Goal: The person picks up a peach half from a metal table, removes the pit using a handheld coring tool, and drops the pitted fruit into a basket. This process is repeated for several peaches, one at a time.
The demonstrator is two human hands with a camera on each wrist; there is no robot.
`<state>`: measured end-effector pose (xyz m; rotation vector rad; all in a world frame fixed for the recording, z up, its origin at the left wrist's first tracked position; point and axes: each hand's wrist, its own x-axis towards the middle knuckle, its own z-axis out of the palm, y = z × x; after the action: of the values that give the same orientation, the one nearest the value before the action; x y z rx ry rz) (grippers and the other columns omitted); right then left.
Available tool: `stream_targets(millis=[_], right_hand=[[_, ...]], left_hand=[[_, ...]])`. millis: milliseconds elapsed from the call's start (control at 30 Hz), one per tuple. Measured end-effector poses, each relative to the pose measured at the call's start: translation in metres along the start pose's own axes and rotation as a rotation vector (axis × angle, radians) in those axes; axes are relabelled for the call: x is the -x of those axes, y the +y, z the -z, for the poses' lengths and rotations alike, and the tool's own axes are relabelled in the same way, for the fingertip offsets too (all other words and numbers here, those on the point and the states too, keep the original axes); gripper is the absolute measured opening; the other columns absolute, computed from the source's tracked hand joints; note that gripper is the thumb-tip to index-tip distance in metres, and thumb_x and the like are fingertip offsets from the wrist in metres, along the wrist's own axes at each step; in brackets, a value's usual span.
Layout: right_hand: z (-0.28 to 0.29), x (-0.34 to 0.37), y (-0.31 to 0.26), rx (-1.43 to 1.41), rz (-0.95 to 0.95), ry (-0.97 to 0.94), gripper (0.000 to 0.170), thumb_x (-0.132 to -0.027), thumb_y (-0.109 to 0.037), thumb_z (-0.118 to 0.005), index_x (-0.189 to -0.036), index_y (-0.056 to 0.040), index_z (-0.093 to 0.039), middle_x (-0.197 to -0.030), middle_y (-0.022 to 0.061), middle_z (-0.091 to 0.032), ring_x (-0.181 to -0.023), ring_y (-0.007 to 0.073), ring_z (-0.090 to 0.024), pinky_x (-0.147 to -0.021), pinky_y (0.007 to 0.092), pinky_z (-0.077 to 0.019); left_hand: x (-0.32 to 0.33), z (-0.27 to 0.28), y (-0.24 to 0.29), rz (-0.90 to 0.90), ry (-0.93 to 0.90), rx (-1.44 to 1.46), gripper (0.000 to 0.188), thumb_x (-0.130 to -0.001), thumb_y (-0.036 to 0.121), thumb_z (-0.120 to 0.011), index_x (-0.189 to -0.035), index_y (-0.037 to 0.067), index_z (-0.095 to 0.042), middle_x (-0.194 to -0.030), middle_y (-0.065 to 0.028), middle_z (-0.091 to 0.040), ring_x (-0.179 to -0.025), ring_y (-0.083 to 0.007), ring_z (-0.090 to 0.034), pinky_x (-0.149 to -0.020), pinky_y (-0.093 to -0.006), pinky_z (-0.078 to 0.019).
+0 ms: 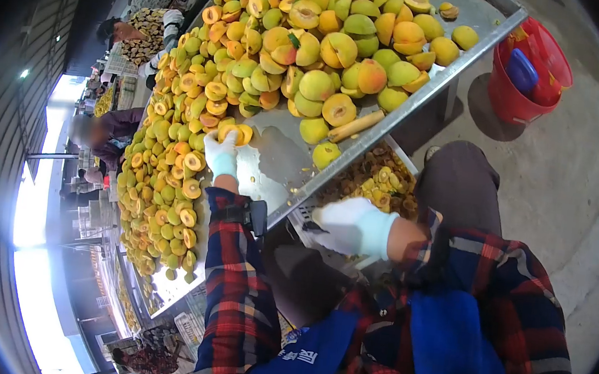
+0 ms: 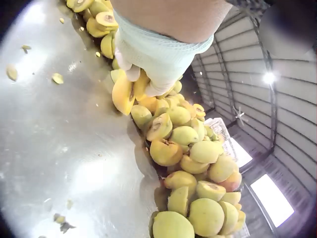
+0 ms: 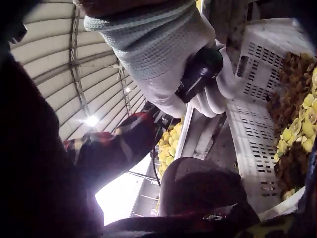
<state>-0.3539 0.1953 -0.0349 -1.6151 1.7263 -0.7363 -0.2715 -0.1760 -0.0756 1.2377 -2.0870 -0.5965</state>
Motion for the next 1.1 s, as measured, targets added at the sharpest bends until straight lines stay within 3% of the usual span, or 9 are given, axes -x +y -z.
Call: stream_targets(millis=[67,267,500,533,600,833,933,1000,1100], right_hand=[[0.003,-0.001,0.000,-0.060,-0.007,0.085,0.034,-0.088,-0.038,-0.057,-0.103,-0.0068,-0.060,-0.089,0.0206,-0.064,-0.083,0.0401,-0.064,-0.072,0.0473,-0.0520],[0.005,-0.012,-0.004,-0.168,0.006,0.278,0.038,-0.091,-0.039,-0.054,-0.105,-0.0041,-0.056,-0.088,0.0233,-0.063,-0.084,0.0423,-0.061,-0.073,0.0495,-0.0492],[0.001,-0.017,-0.011,-0.210,0.005,0.291,0.044,-0.092,-0.042,-0.049,-0.101,0.0007,-0.055,-0.078,0.0242,-0.063,-0.079,0.0423,-0.063,-0.072,0.0493,-0.0496],[0.000,-0.018,-0.009,-0.212,0.004,0.289,0.044,-0.092,-0.042,-0.049,-0.101,0.0007,-0.055,-0.078,0.0242,-0.063,-0.079,0.0423,-0.063,-0.072,0.0493,-0.0496],[0.000,-0.018,-0.008,-0.233,-0.007,0.260,0.045,-0.091,-0.042,-0.050,-0.100,0.0015,-0.055,-0.079,0.0247,-0.064,-0.079,0.0425,-0.063,-0.072,0.0495,-0.0496],[-0.001,-0.019,-0.011,-0.280,-0.054,0.204,0.045,-0.090,-0.041,-0.049,-0.099,0.0026,-0.055,-0.081,0.0272,-0.064,-0.080,0.0437,-0.063,-0.074,0.0486,-0.0501],[0.008,-0.017,-0.013,-0.370,-0.107,0.055,0.045,-0.090,-0.040,-0.049,-0.097,0.0050,-0.054,-0.077,0.0249,-0.064,-0.073,0.0390,-0.066,-0.070,0.0451,-0.0522],[0.015,-0.016,-0.011,-0.591,-0.175,-0.157,0.039,-0.092,-0.037,-0.051,-0.098,0.0011,-0.053,-0.066,0.0128,-0.061,-0.053,0.0194,-0.062,-0.048,0.0326,-0.0486],[0.025,-0.015,-0.011,-0.721,-0.243,-0.328,0.044,-0.092,-0.039,-0.050,-0.090,0.0040,-0.056,-0.066,0.0117,-0.062,-0.052,0.0179,-0.060,-0.047,0.0314,-0.0488]], left_hand=[[0.026,0.023,0.023,0.520,-0.216,0.573,0.034,-0.081,0.018,-0.073,-0.108,0.010,-0.056,-0.089,-0.0047,-0.062,-0.057,-0.0131,-0.054,-0.043,-0.0234,-0.0419],[0.134,0.053,0.072,0.660,-0.487,1.332,0.031,-0.091,0.032,-0.061,-0.114,0.012,-0.057,-0.097,-0.0092,-0.065,-0.062,-0.0178,-0.054,-0.047,-0.0221,-0.0402],[0.198,0.041,0.122,0.470,-0.234,1.197,0.056,-0.101,0.052,-0.030,-0.112,0.006,-0.060,-0.086,-0.0066,-0.062,-0.061,-0.0112,-0.051,-0.046,-0.0223,-0.0340],[0.201,0.041,0.120,0.472,-0.232,1.195,0.056,-0.101,0.052,-0.030,-0.112,0.006,-0.060,-0.086,-0.0066,-0.062,-0.061,-0.0112,-0.051,-0.046,-0.0223,-0.0340],[0.205,0.041,0.113,0.290,-0.306,1.128,0.058,-0.102,0.048,-0.033,-0.116,-0.001,-0.059,-0.099,-0.0115,-0.064,-0.088,-0.0214,-0.061,-0.080,-0.0336,-0.0512],[0.212,0.027,0.119,0.254,-0.094,0.937,0.057,-0.103,0.043,-0.028,-0.108,-0.004,-0.060,-0.097,-0.0149,-0.065,-0.087,-0.0223,-0.063,-0.079,-0.0316,-0.0523],[0.212,0.029,0.128,0.202,-0.014,0.767,0.057,-0.103,0.042,-0.030,-0.099,-0.005,-0.062,-0.091,-0.0169,-0.065,-0.083,-0.0232,-0.064,-0.078,-0.0309,-0.0521],[0.216,0.034,0.135,0.180,-0.031,0.697,0.058,-0.103,0.041,-0.031,-0.096,-0.006,-0.064,-0.087,-0.0165,-0.065,-0.080,-0.0225,-0.064,-0.076,-0.0307,-0.0522],[0.212,0.046,0.123,0.144,-0.206,0.609,0.058,-0.103,0.040,-0.031,-0.097,-0.007,-0.063,-0.084,-0.0161,-0.065,-0.076,-0.0221,-0.064,-0.072,-0.0304,-0.0525]])
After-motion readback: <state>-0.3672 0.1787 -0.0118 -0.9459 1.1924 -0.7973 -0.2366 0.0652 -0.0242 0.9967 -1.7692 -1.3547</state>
